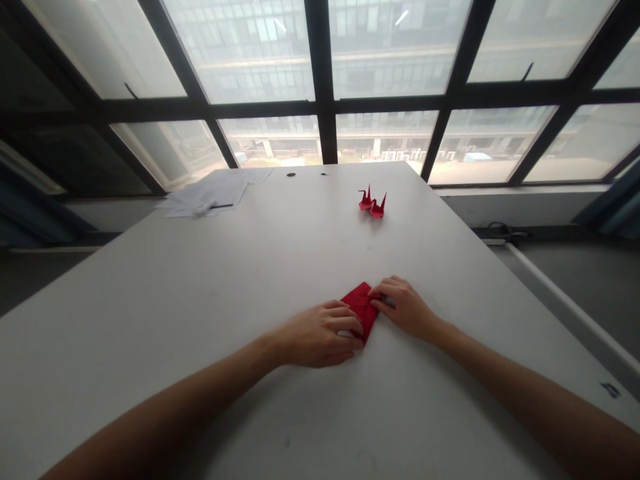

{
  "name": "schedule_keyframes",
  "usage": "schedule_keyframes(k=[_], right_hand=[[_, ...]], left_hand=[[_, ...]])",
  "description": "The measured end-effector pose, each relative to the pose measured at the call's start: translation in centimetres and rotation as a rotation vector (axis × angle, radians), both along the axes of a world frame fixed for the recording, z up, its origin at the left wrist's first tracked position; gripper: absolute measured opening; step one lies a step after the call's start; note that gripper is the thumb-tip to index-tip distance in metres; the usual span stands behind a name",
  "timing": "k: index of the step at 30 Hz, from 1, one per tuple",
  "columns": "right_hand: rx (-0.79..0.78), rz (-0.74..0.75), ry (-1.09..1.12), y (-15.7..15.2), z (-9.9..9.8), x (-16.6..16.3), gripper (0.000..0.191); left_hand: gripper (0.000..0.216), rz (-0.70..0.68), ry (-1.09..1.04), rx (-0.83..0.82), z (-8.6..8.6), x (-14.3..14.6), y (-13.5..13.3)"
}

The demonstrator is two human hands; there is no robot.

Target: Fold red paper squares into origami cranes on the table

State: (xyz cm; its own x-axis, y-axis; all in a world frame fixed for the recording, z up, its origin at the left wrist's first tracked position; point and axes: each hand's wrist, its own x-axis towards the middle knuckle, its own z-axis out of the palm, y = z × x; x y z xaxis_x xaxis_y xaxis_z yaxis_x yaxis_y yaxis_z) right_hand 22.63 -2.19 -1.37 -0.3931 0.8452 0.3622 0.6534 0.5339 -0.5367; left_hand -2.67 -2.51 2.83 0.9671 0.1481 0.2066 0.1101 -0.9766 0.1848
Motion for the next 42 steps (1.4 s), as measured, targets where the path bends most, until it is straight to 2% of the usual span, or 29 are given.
schedule_keyframes(k=[8,32,42], right_hand=[[0.008,-0.024,-0.010,-0.2,0.1,-0.1,0.010],[-0.032,-0.096,-0.053,0.0,0.3,-0.1,0.011],[-0.066,-0.129,-0.048,1.6,0.3,1.2,0.016]], left_hand=[[0.018,-0.016,0.043,0.050,0.0,0.2,0.0],[0.022,-0.029,0.048,-0.068,0.5,0.3,-0.1],[0.024,-0.019,0.030,-0.106,0.0,0.1,0.0]])
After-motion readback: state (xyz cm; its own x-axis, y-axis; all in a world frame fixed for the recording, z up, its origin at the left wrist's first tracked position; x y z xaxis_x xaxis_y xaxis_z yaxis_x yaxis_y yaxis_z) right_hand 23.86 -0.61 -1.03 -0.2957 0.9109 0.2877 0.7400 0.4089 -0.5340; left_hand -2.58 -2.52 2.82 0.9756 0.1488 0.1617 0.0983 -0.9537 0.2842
